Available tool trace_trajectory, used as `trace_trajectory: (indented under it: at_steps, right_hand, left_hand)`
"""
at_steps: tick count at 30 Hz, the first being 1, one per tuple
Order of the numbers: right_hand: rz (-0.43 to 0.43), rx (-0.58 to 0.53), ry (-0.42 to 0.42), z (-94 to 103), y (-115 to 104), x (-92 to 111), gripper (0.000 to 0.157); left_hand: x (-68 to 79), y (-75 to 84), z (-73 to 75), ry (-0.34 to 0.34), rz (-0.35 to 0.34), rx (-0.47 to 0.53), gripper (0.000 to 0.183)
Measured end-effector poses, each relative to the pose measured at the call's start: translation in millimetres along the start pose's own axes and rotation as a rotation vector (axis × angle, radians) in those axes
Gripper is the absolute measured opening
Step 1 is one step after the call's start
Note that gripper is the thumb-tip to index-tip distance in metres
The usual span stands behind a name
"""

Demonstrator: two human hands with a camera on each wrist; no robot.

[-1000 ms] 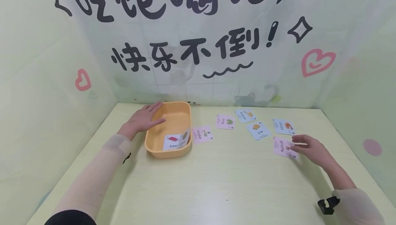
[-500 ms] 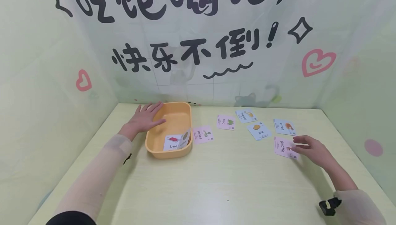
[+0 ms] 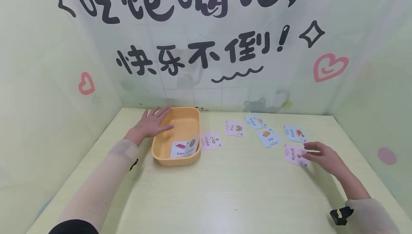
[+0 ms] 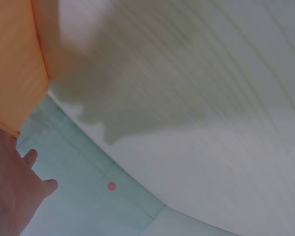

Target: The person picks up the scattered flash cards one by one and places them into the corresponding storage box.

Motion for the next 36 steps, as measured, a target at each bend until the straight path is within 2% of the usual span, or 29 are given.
trace_trajectory:
  at_steps: [7, 16, 24, 29, 36]
  right_hand:
    - [0.008, -0.015, 0.011, -0.5, 1.2, -1.0, 0.050]
    - [0.005, -0.013, 0.010, -3.0, 2.2, -0.2, 0.050]
    - [-0.006, 0.003, 0.009, -2.8, 3.8, 1.2, 0.051]
    - [-0.012, 0.014, 0.013, -1.8, 6.1, 0.8, 0.051]
    - [-0.002, 0.029, 0.019, 2.0, 5.3, 1.3, 0.051]
  left_hand:
    - [-0.8, 2.7, 1.1, -0.008, -0.015, -0.021, 0.087]
    - [-3.1, 15.2, 1.4, 0.004, -0.130, -0.019, 0.084]
    - [-5.9, 22.6, -1.4, -0.018, -0.177, -0.029, 0.084]
    - [-5.6, 26.9, -1.9, -0.027, -0.189, -0.019, 0.087]
    - [-7.9, 28.2, -4.9, -0.028, -0.164, 0.019, 0.092]
Point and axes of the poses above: each hand's wrist, its own x-axis away from the middle knuckle, its own z-axis out of the back of the hand, y = z × x, the point moved 5 cm from there along -x, towards the middle knuckle, and after that the axes turned 5 degrees about y, right-handed, at the moved point
